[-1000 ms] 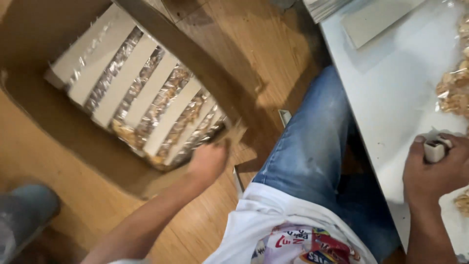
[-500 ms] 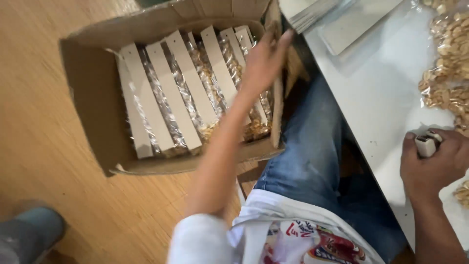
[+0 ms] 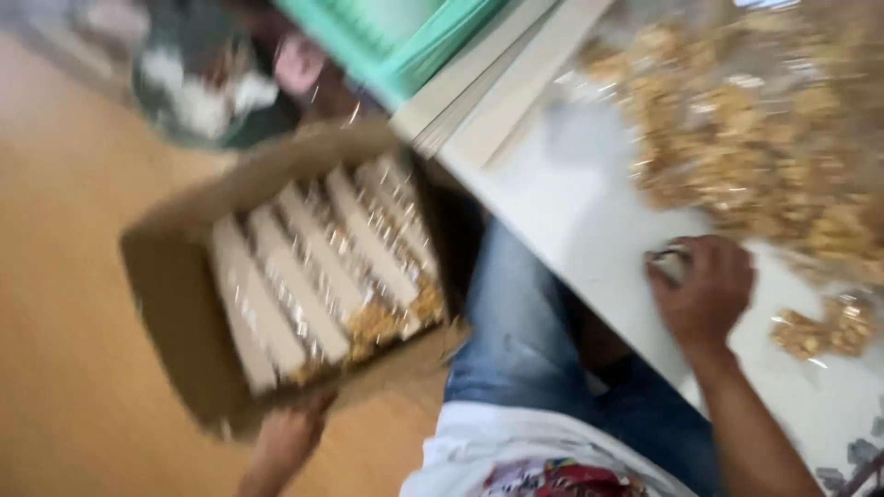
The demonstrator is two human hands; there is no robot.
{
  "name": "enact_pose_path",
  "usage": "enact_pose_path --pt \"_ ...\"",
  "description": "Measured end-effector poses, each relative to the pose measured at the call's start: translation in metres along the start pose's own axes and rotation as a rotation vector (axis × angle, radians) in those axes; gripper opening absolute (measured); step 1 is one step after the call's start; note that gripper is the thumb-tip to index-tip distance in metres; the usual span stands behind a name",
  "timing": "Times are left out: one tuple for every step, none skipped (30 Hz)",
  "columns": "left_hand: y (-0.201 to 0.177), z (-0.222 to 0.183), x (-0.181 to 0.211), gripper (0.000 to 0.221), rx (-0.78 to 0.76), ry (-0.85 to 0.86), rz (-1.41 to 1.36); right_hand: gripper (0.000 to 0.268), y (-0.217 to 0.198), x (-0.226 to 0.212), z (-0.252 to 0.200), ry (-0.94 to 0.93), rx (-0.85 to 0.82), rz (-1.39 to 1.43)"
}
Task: Stapling small plastic bags containing nuts onto cardboard strips for retail display.
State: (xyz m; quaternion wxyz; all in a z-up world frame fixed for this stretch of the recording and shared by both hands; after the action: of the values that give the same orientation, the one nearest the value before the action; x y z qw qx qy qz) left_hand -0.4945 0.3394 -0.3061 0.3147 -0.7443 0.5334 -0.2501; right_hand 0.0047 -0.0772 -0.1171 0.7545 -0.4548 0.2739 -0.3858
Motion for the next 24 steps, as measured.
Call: enact_pose_path --pt "0.007 0.001 -0.003 0.059 -0.007 -0.084 -0.063 0.036 -0.002 0.0 -0.001 0.005 -0.005 -0.001" --pt "0.016 0.002 -0.008 0.061 -0.013 -0.167 -0.126 0.036 -0.003 -0.001 -0.001 0.01 -0.009 -0.002" --pt "0.04 0.007 0.007 0.061 -0.009 -0.145 -0.103 0.036 -0.006 0.001 -0.003 0.039 -0.001 -0.014" --pt "0.057 0.01 0.014 0.057 0.076 -0.172 -0.08 0.039 -0.007 0.0 -0.003 0.042 -0.016 -0.002" --pt "0.072 0.019 0.018 0.053 0.171 -0.197 -0.059 0.042 -0.007 -0.002 0.001 0.044 -0.022 0.009" --pt "0.08 0.036 0.037 0.053 0.185 -0.174 -0.038 0.042 -0.009 0.001 0.004 0.071 -0.006 -0.004" --pt "0.082 0.039 0.054 0.061 0.316 -0.208 -0.022 0.041 -0.009 0.0 0.004 0.066 -0.024 -0.001" --pt "0.086 0.039 0.069 0.072 0.448 -0.24 -0.007 0.041 -0.009 -0.003 0.004 0.061 -0.042 0.002" --pt "0.067 0.046 0.085 0.072 0.456 -0.223 0.004 0.041 -0.011 -0.001 0.005 0.079 -0.033 -0.006" --pt "0.054 0.057 0.118 0.072 0.414 -0.056 0.096 0.042 -0.012 -0.003 0.006 0.07 -0.032 0.006" --pt "0.044 0.062 0.15 0.081 0.368 0.105 0.189 0.043 -0.012 -0.005 0.006 0.059 -0.031 0.022" --pt "0.014 0.063 0.165 0.081 0.374 0.116 0.202 0.043 -0.016 -0.004 0.004 0.074 -0.023 0.017" --pt "0.001 0.075 0.153 0.056 0.168 -0.098 -0.077 0.043 -0.016 -0.003 0.005 0.078 -0.042 0.028" --pt "-0.005 0.077 0.148 0.043 -0.04 -0.311 -0.354 0.044 -0.015 -0.003 0.007 0.081 -0.06 0.04" --pt "-0.074 0.089 0.167 0.043 -0.034 -0.301 -0.341 0.044 -0.016 -0.002 0.007 0.095 -0.052 0.036" --pt "-0.118 0.084 0.199 0.044 -0.36 -0.171 -0.08 0.045 -0.014 -0.002 0.007 0.097 -0.063 0.054" --pt "-0.165 0.05 0.22 0.045 -0.675 -0.033 0.183 0.046 -0.013 -0.001 0.008 0.093 -0.072 0.07" --pt "-0.203 0.065 0.222 0.045 -0.666 -0.028 0.193 0.046 -0.011 0.001 0.005 0.102 -0.062 0.064" --pt "-0.283 0.095 0.24 0.024 -0.195 0.086 0.142 0.049 -0.009 0.002 0.004 0.103 -0.055 0.072" --pt "-0.368 0.103 0.256 0.036 0.274 0.202 0.084 0.052 -0.007 0.003 0.003 0.104 -0.048 0.08" --pt "-0.399 0.134 0.276 0.036 0.282 0.208 0.092 0.052 -0.004 0.004 0.0 0.11 -0.038 0.077" --pt "-0.46 0.145 0.307 0.011 0.647 0.347 0.058 0.056 0.006 0.006 -0.003 0.132 -0.095 0.053" --pt "-0.514 0.145 0.335 0.026 1.011 0.496 0.017 0.061 0.016 0.011 -0.006 0.157 -0.151 0.025" --pt "-0.539 0.186 0.356 0.026 1.018 0.509 0.022 0.061 0.016 0.012 -0.002 0.167 -0.14 0.018"
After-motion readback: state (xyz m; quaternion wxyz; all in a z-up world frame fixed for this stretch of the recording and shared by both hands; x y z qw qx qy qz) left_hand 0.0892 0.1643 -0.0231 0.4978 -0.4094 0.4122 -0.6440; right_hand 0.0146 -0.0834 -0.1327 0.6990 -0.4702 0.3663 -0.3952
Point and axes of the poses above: each hand's wrist, its own z-axis towards the middle knuckle, its own y-axis out of the palm, x = y × z, the point moved 10 cm from there along z, towards the middle knuckle, and after that the axes turned 2 degrees about -x, right-handed, at the moved point
